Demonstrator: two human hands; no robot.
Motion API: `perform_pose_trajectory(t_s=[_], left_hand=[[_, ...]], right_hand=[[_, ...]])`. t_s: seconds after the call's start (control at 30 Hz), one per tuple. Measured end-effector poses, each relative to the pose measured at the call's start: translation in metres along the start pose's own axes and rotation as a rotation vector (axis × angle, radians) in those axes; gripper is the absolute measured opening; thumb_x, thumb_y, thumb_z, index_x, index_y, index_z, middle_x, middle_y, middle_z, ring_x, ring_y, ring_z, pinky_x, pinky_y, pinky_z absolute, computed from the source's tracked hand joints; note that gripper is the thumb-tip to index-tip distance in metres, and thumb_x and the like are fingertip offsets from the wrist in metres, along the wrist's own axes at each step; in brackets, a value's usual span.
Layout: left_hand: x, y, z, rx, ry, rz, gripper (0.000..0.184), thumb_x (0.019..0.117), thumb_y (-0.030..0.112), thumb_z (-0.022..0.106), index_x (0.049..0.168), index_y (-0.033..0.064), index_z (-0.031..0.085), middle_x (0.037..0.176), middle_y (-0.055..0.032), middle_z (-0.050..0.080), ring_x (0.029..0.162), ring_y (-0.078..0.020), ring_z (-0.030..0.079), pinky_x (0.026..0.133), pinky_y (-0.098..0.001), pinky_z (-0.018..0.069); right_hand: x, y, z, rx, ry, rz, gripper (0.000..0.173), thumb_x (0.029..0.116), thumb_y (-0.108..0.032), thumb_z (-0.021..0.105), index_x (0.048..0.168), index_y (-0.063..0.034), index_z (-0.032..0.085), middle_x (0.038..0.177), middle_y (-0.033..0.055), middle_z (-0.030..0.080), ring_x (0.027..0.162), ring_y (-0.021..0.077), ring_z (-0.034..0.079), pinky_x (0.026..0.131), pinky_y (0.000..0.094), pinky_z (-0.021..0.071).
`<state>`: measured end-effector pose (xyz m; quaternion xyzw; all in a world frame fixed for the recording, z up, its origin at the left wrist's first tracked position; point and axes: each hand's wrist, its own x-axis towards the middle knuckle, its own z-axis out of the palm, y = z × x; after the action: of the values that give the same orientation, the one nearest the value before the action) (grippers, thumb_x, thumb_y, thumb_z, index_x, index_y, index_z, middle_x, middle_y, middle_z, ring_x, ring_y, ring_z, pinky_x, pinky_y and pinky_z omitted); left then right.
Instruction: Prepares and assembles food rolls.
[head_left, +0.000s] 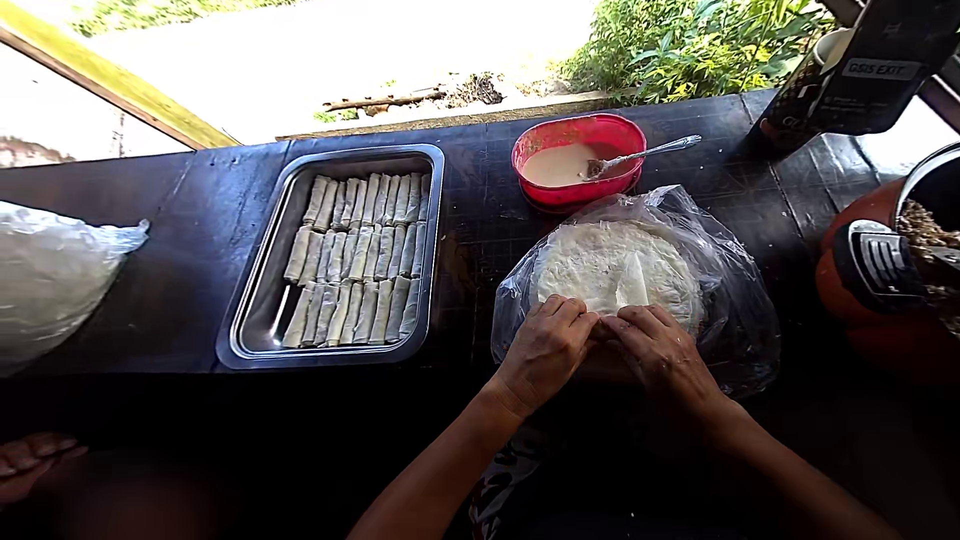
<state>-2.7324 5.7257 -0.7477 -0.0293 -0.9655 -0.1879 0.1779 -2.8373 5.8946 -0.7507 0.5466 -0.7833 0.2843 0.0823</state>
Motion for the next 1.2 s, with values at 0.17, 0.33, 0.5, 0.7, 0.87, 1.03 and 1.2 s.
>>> perform_pose_trajectory(t_s=[0.17, 0.33, 0.5, 0.7, 0.87, 1.03, 1.2], left_hand=[[0.000, 0.004, -0.001, 0.049, 0.005, 0.012, 0.017, 0.0951, 0.020, 0.066, 0.099, 0.0055, 0.075, 0.093, -0.0110, 0.072, 0.093, -0.0290, 0.070, 0.081, -0.0411, 0.0557], [0.000, 0.002, -0.003, 0.046, 0.003, 0.039, 0.017, 0.0962, 0.021, 0.065, 0.096, 0.0058, 0.073, 0.090, -0.0104, 0.070, 0.089, -0.0287, 0.068, 0.077, -0.0399, 0.0538], [-0.023, -0.014, -0.013, 0.132, 0.043, 0.028, 0.028, 0.1003, 0.028, 0.060, 0.108, 0.0056, 0.075, 0.104, -0.0121, 0.074, 0.099, -0.0296, 0.071, 0.084, -0.0419, 0.0571], [-0.041, -0.019, -0.018, 0.241, 0.145, 0.021, 0.023, 0.1007, 0.015, 0.055, 0.098, 0.0064, 0.076, 0.081, -0.0089, 0.070, 0.072, -0.0254, 0.067, 0.062, -0.0343, 0.0532], [-0.029, 0.000, -0.013, 0.098, 0.213, 0.109, 0.018, 0.1001, 0.006, 0.058, 0.104, 0.0044, 0.075, 0.102, -0.0138, 0.076, 0.096, -0.0263, 0.074, 0.086, -0.0317, 0.0590], [-0.019, 0.011, 0.002, 0.004, 0.168, 0.248, 0.022, 0.1013, -0.001, 0.051, 0.104, 0.0031, 0.073, 0.117, -0.0181, 0.074, 0.113, -0.0314, 0.071, 0.098, -0.0360, 0.0564], [-0.020, 0.006, 0.012, -0.035, 0.127, 0.247, 0.023, 0.1064, 0.010, 0.051, 0.118, 0.0016, 0.069, 0.119, -0.0174, 0.074, 0.115, -0.0292, 0.071, 0.101, -0.0346, 0.0545]], right_hand=[[-0.003, 0.012, 0.006, 0.097, 0.041, -0.052, 0.024, 0.1007, -0.020, 0.058, 0.102, -0.0082, 0.078, 0.097, 0.0099, 0.074, 0.090, 0.0251, 0.069, 0.082, 0.0333, 0.0551], [0.000, 0.017, 0.004, 0.128, -0.028, -0.079, 0.025, 0.1013, -0.023, 0.056, 0.101, -0.0091, 0.076, 0.097, 0.0075, 0.074, 0.089, 0.0248, 0.068, 0.079, 0.0360, 0.0532], [-0.005, 0.022, -0.002, 0.108, -0.113, -0.140, 0.045, 0.1041, -0.047, 0.047, 0.120, -0.0140, 0.073, 0.105, 0.0087, 0.072, 0.097, 0.0281, 0.067, 0.083, 0.0420, 0.0524], [-0.006, 0.016, -0.003, -0.061, -0.138, -0.236, 0.050, 0.1048, -0.056, 0.037, 0.129, -0.0291, 0.072, 0.103, 0.0129, 0.069, 0.094, 0.0328, 0.065, 0.078, 0.0452, 0.0499], [-0.009, 0.011, -0.004, -0.056, -0.097, -0.173, 0.052, 0.1050, -0.052, 0.040, 0.125, -0.0166, 0.073, 0.104, 0.0132, 0.071, 0.096, 0.0328, 0.068, 0.081, 0.0462, 0.0530], [-0.022, 0.020, -0.014, 0.021, 0.025, -0.109, 0.040, 0.1076, -0.040, 0.046, 0.119, -0.0103, 0.070, 0.111, 0.0071, 0.075, 0.107, 0.0268, 0.067, 0.094, 0.0420, 0.0493], [-0.031, 0.035, -0.018, 0.028, 0.088, -0.063, 0.029, 0.1046, -0.031, 0.053, 0.112, -0.0088, 0.070, 0.107, 0.0098, 0.074, 0.106, 0.0274, 0.066, 0.096, 0.0403, 0.0479]])
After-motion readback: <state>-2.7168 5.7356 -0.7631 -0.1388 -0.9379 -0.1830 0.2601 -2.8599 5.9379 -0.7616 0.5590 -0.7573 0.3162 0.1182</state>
